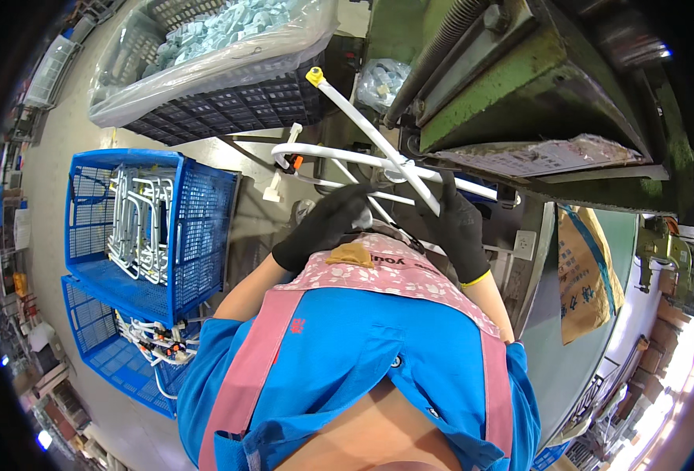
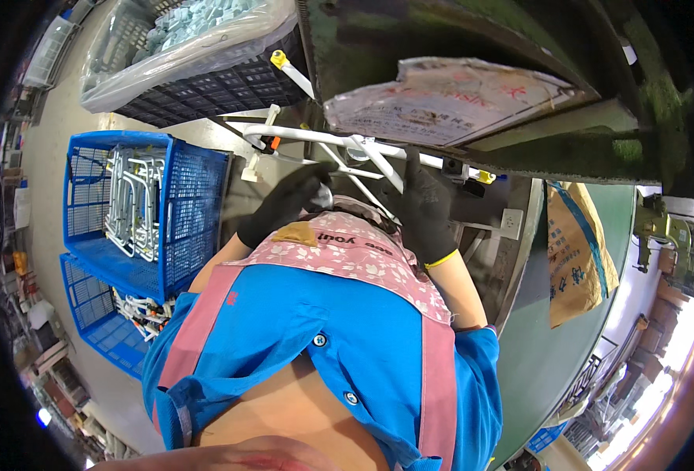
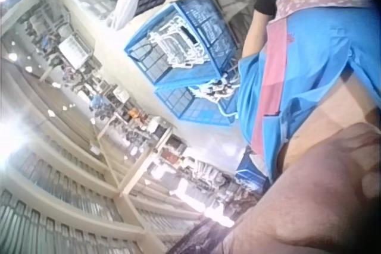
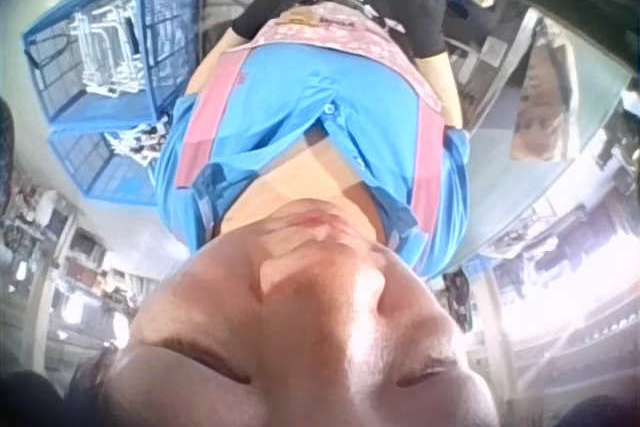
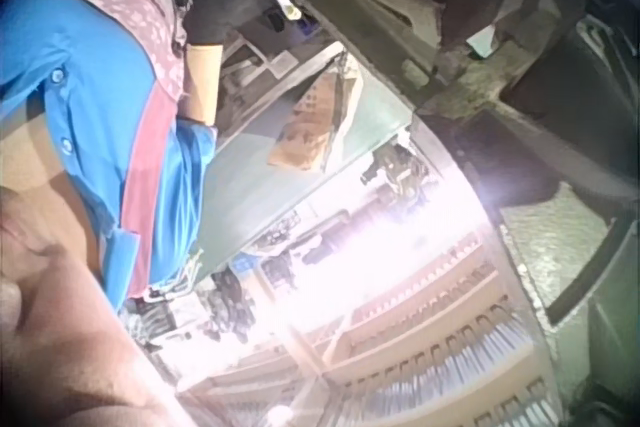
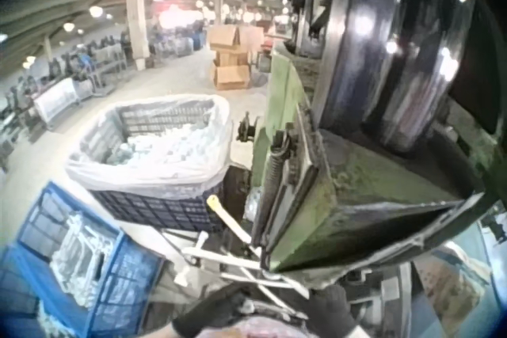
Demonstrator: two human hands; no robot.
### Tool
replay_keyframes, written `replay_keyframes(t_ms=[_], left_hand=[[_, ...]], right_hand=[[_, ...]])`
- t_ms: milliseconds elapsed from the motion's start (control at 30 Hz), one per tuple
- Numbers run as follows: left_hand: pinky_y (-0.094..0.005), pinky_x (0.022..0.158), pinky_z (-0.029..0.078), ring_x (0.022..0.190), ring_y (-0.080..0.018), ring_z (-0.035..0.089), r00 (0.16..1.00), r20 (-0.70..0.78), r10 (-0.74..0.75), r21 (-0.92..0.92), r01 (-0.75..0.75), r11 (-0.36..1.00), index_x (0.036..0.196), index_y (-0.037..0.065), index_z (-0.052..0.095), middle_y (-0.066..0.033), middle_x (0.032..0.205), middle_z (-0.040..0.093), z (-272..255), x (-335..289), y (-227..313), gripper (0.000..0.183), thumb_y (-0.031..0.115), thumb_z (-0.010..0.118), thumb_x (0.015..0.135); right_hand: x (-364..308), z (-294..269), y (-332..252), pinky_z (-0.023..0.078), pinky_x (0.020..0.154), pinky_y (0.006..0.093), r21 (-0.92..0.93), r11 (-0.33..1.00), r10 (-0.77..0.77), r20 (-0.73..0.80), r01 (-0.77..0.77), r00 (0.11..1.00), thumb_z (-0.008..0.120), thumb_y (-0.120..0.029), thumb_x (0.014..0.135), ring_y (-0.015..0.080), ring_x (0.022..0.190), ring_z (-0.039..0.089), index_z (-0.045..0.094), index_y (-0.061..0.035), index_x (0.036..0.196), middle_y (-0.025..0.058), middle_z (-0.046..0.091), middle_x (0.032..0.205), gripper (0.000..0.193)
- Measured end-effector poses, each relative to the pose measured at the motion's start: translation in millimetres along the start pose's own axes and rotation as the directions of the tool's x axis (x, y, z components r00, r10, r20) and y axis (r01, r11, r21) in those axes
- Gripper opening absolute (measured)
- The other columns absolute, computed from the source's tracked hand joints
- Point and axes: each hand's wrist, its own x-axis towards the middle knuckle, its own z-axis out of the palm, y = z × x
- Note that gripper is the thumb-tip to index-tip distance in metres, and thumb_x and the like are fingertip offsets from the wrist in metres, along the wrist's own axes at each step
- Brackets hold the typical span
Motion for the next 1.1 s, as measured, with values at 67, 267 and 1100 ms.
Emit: replay_keyframes(t_ms=[67, 267, 1100], left_hand=[[-0.0342, 0.095, 0.043, 0.106, -0.0240, 0.058, 0.989, 0.146, 0.022, 0.064, -0.031, 0.997, 0.130, 0.002, 0.049, -0.0141, 0.117, 0.061, 3, -16, 7, 0.039, 0.018, 0.051, 0.095], [-0.0330, 0.098, 0.042, 0.116, -0.0229, 0.056, 0.936, 0.312, -0.162, 0.267, 0.078, 0.961, 0.136, 0.003, 0.047, -0.0145, 0.135, 0.053, -3, -37, 24, 0.056, 0.028, 0.060, 0.087], [-0.0434, 0.080, 0.044, 0.089, -0.0344, 0.057, 0.805, 0.032, 0.592, 0.858, -0.326, 0.396, 0.111, 0.004, 0.055, -0.0170, 0.096, 0.059, 12, 86, 12, 0.055, 0.035, 0.078, 0.071]], right_hand=[[1, 3, 5, 0.049, 0.053, 0.0374, -0.050, 0.998, 0.044, 0.033, -0.043, 0.998, 0.073, -0.028, 0.078, 0.0308, 0.064, 0.064, 0.036, -0.0117, 0.138, 0.0114, 0.063, 0.076, 0.072], [4, 16, 20, 0.048, 0.051, 0.0382, -0.043, 0.997, -0.065, -0.018, 0.064, 0.998, 0.072, -0.022, 0.076, 0.0302, 0.063, 0.064, 0.031, -0.0098, 0.141, 0.0115, 0.064, 0.077, 0.078], [8, 22, 27, 0.048, 0.051, 0.0375, -0.094, 0.990, -0.123, -0.167, 0.109, 0.978, 0.070, -0.022, 0.076, 0.0285, 0.063, 0.063, 0.037, -0.0159, 0.141, 0.0072, 0.065, 0.082, 0.073]])
